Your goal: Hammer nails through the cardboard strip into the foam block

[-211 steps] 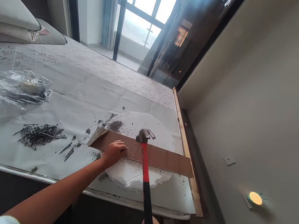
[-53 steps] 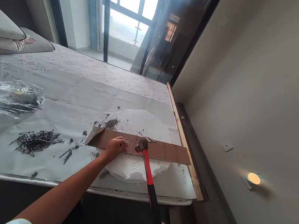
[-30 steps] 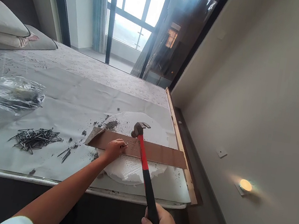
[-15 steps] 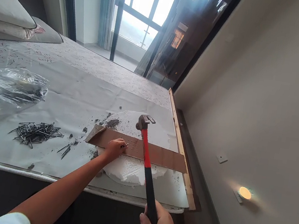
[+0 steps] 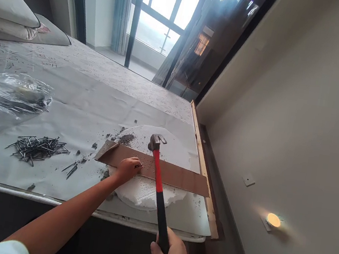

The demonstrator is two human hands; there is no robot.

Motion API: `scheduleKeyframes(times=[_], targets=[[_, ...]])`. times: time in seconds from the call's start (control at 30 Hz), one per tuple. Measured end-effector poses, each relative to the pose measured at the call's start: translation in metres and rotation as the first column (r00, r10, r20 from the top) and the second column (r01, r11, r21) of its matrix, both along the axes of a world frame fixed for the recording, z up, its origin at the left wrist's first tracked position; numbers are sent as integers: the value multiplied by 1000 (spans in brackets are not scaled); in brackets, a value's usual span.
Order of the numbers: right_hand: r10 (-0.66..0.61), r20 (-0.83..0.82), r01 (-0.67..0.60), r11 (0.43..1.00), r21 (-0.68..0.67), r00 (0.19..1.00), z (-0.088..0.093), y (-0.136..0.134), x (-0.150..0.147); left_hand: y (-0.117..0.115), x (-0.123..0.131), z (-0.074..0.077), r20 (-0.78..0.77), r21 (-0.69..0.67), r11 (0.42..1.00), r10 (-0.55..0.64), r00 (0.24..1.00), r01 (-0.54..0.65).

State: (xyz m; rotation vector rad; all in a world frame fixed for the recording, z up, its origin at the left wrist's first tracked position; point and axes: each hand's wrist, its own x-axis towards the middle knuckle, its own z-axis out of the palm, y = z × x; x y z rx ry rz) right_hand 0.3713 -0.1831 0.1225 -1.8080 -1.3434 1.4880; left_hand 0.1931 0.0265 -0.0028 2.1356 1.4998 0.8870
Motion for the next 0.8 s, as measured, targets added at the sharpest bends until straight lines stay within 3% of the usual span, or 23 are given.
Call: scheduleKeyframes(times=[0.13,0.3,0.5,0.7,0.8], targets=[[4,46,-3,1000,-17,999,-13,2,-1,0,0,-2,-15,24,1000,9,1000,-8],[13,41,-17,997,78,999,-12,-2,8,1,-1,-4,-29,47,999,-4,1000,5],[46,123,-48,999,12,991,-31,0,2,0,-1,-6,-39,61,998,5,999,-3],[34,81,-38,998,49,996,-28,-6,9,0,-1,-5,-89,47,999,10,996,-6],[25,89,-27,999,31,996,-36,-4,7,-1,-2,-3,-92,38,999,12,996,-9]])
